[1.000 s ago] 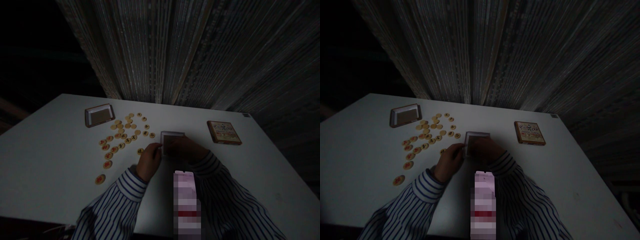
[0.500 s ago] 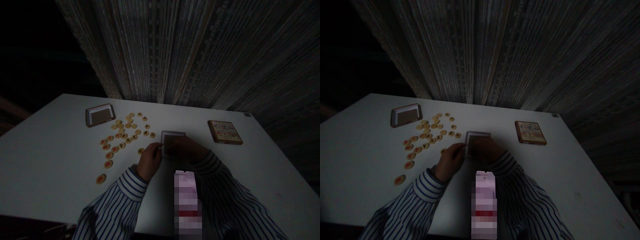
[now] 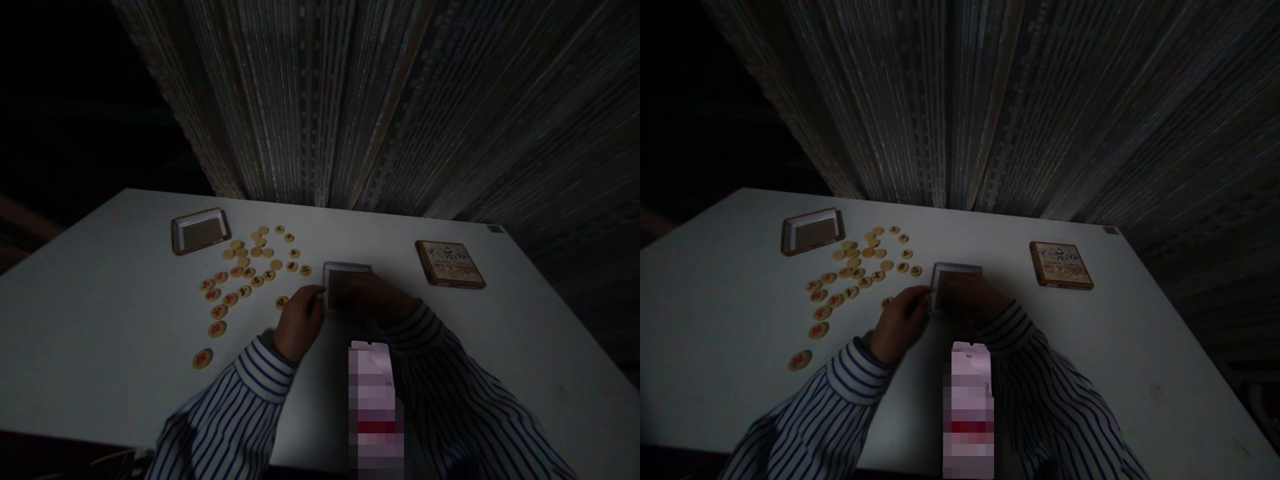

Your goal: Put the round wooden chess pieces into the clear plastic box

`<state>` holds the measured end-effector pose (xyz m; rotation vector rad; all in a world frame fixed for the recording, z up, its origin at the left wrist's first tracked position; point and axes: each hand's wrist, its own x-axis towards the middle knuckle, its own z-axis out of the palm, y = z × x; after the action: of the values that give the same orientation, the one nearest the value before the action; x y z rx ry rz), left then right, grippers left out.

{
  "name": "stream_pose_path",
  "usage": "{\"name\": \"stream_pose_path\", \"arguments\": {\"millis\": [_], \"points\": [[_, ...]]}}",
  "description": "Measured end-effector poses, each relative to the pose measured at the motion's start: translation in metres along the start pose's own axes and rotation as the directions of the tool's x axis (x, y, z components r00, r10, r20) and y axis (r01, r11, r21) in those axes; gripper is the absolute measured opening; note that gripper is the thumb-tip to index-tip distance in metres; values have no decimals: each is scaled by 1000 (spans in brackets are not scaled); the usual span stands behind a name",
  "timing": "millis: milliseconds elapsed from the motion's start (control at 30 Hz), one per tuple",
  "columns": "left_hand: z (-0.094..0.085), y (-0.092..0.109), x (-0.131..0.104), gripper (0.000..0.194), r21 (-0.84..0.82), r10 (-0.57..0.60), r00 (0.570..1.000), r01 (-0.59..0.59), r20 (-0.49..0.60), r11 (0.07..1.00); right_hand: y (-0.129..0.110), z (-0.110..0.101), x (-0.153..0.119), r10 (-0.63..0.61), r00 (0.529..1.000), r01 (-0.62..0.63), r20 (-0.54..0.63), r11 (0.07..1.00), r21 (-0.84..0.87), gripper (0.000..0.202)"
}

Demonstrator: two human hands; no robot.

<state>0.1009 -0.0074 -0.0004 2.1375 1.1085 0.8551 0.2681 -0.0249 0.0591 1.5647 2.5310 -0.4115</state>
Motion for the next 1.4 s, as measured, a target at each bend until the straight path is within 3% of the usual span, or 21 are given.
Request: {"name": "stream_pose_path", "arguments": {"millis": [700, 1033, 1400], "points": [[-1, 1, 0, 25, -14, -3, 1000, 3, 0, 1000, 10, 1, -4, -40, 994, 37, -101, 999, -31, 17], [-1, 1, 0, 26, -8, -14, 1000, 14, 19, 1000, 11, -4, -10, 19, 993, -19, -113, 1000, -2, 19], [-1, 2, 0, 24, -11, -6, 1000, 6, -6, 1000, 11, -14, -15, 95, 995, -96, -37, 994, -42, 17]]}}
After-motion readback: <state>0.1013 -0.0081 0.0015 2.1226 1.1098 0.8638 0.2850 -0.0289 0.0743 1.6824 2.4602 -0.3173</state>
